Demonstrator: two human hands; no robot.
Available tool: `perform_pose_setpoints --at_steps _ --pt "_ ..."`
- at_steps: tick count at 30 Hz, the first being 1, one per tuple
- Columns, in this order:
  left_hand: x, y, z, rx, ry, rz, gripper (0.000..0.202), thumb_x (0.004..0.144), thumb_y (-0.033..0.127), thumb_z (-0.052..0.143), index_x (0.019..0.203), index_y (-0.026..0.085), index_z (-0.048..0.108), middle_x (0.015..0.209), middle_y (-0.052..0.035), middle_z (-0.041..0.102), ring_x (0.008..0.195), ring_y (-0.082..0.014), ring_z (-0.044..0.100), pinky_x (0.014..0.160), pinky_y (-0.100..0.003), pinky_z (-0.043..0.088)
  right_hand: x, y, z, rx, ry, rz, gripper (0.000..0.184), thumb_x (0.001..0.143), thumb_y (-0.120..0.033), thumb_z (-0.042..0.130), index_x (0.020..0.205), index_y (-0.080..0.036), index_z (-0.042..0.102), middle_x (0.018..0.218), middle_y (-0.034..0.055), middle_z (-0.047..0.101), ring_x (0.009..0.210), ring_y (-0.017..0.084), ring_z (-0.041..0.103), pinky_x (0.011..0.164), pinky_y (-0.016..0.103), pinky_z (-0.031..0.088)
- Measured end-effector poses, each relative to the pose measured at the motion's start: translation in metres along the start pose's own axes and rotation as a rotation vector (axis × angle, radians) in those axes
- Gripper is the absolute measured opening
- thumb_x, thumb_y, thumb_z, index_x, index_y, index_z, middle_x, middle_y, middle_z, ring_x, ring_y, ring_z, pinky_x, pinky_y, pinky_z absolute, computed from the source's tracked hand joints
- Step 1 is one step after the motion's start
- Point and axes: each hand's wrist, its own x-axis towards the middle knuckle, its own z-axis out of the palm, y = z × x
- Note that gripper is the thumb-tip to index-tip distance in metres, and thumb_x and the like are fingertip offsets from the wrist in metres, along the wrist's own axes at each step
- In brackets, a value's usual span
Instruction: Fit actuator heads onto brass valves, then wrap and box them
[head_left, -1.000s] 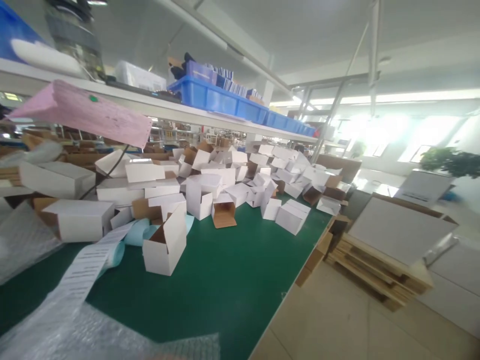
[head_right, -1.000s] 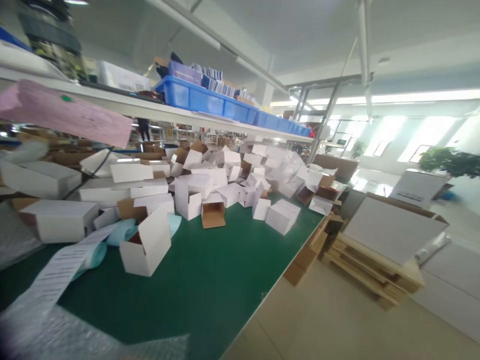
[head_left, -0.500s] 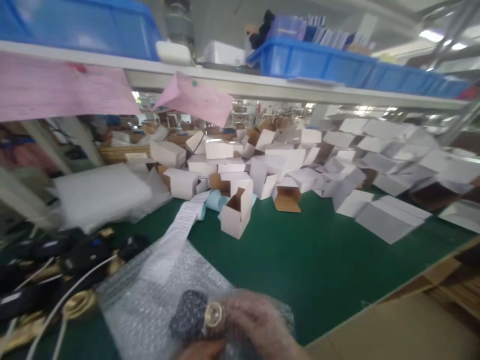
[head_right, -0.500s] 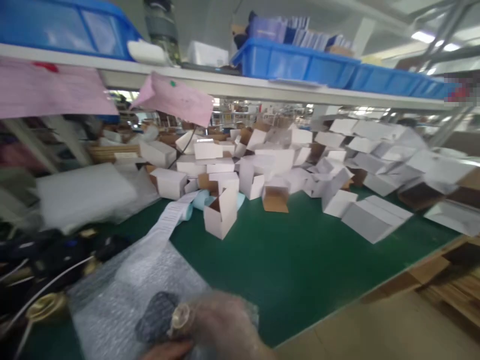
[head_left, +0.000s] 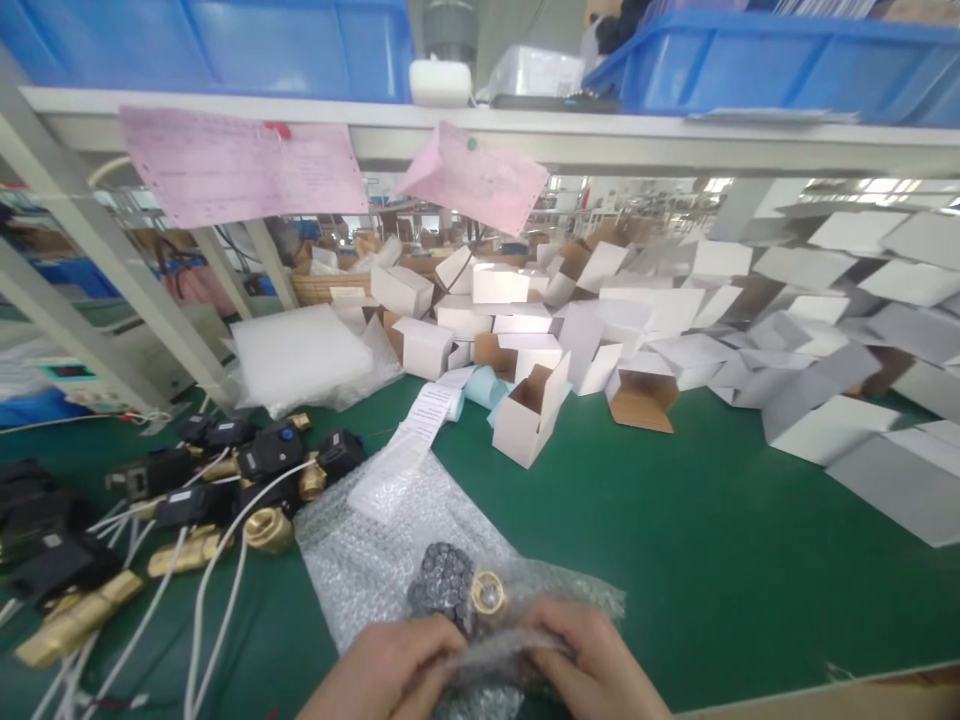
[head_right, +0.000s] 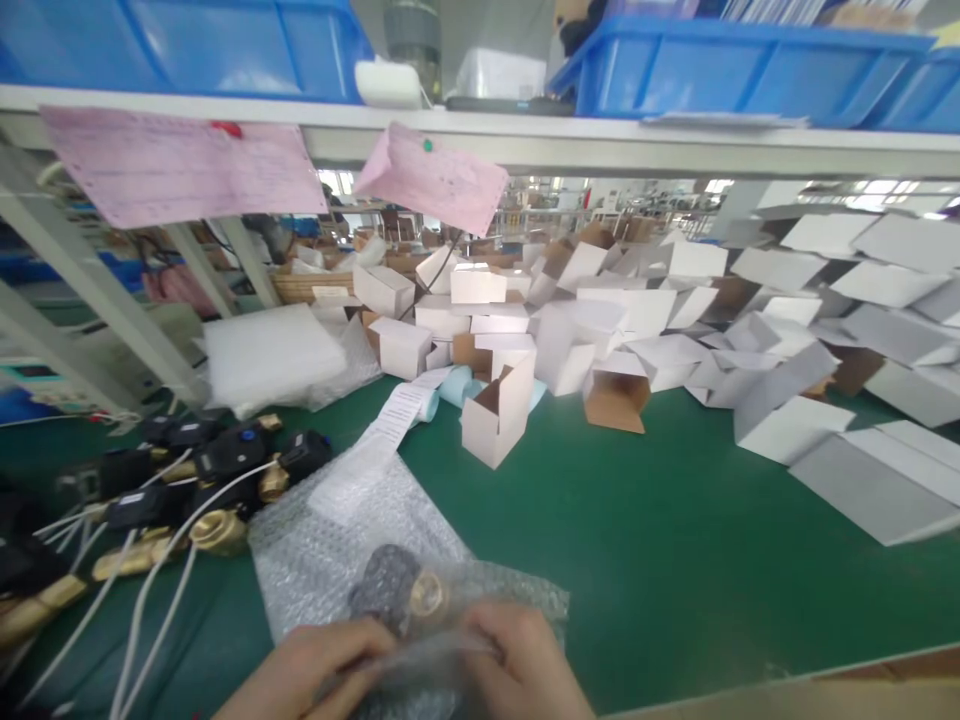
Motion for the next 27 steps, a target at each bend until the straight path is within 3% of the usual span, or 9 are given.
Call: perform_pose_setpoints --at_steps 5,8,10,14,17,19,23,25,27 --pt "0.002 -0.003 -0.021 0.186 0.303 0.045 0.015 0.096 0.030 0.055 0.103 0.026 0.068 0.108 -0.0025 0.072 0.105 -0.0218 0.066 0.095 -0.033 0.050 0.011 -0.006 -0.001 0.117 -0.057 0.126 0.038 0.098 -0.041 0.042 0.067 -0.020 0.048 0.064 0.0004 0.057 0.062 0.020 0.056 0.058 0.025 0.033" --pt "0.023 0.007 -0.012 0.295 0.133 0.077 0.067 0.072 0.033 0.088 0.133 0.027 0.060 0.145 -0.0097 0.056 0.136 -0.0360 0.047 0.116 -0.056 0.037 0.012 -0.003 0.005 0.049 -0.051 0.095 0.038 0.097 -0.040 0.041 0.064 -0.021 0.043 0.060 -0.0004 0.052 0.059 0.019 0.052 0.056 0.026 0.029" --pt "0.039 0.012 -0.003 0.307 0.042 0.014 0.087 0.060 0.030 0.096 0.137 0.023 0.057 0.143 -0.0124 0.056 0.134 -0.0384 0.046 0.114 -0.058 0.039 0.012 0.005 0.006 0.032 0.007 0.100 0.037 0.098 -0.039 0.042 0.065 -0.021 0.044 0.059 -0.0010 0.050 0.058 0.019 0.050 0.055 0.026 0.028" --pt "0.058 0.012 0.003 0.198 0.134 -0.009 0.045 0.068 0.020 0.089 0.106 0.017 0.067 0.114 -0.0078 0.064 0.112 -0.0301 0.055 0.101 -0.047 0.047 0.011 0.009 -0.006 -0.100 0.347 -0.015 0.028 0.102 -0.036 0.053 0.080 -0.021 0.061 0.068 -0.0013 0.059 0.061 0.021 0.057 0.058 0.028 0.040" --pt "0.060 0.009 -0.002 0.074 0.230 -0.024 0.026 0.069 0.017 0.082 0.088 0.017 0.066 0.102 -0.0057 0.065 0.105 -0.0280 0.057 0.096 -0.042 0.045 0.010 -0.011 -0.019 -0.375 0.762 -0.311 0.008 0.104 -0.022 0.059 0.105 -0.020 0.067 0.099 0.0065 0.069 0.086 0.026 0.066 0.078 0.035 0.051" --pt "0.059 0.011 -0.005 -0.005 0.267 -0.058 0.015 0.070 0.020 0.076 0.080 0.017 0.065 0.093 -0.0045 0.065 0.097 -0.0270 0.059 0.090 -0.039 0.045 0.009 -0.027 -0.022 -0.538 0.930 -0.496 0.020 0.100 -0.007 0.060 0.114 -0.019 0.068 0.113 0.0096 0.068 0.102 0.028 0.066 0.094 0.039 0.050" --pt "0.057 0.028 -0.009 -0.190 0.317 -0.120 0.020 0.066 0.035 0.073 0.073 0.018 0.066 0.081 -0.0027 0.065 0.083 -0.0245 0.058 0.080 -0.035 0.045 0.009 -0.036 -0.017 -0.642 0.665 -0.709 0.031 0.102 -0.006 0.051 0.127 -0.015 0.066 0.125 0.0080 0.069 0.126 0.026 0.058 0.123 0.039 0.028" --pt "0.058 0.042 -0.010 -0.319 0.306 -0.156 0.023 0.066 0.039 0.073 0.073 0.018 0.067 0.075 -0.0009 0.065 0.077 -0.0218 0.057 0.074 -0.031 0.045 0.010 -0.024 -0.010 -0.496 0.506 -0.618 0.036 0.111 -0.023 0.044 0.144 -0.013 0.055 0.139 0.0103 0.061 0.134 0.029 0.052 0.125 0.042 0.023" --pt "0.061 0.056 -0.008 -0.477 0.302 -0.205 0.026 0.066 0.042 0.073 0.075 0.017 0.069 0.073 0.0000 0.065 0.073 -0.0195 0.056 0.069 -0.028 0.045 0.010 -0.008 0.001 -0.082 0.432 -0.376 0.049 0.115 -0.047 0.034 0.152 -0.018 0.049 0.146 0.0117 0.055 0.133 0.032 0.053 0.119 0.046 0.037"
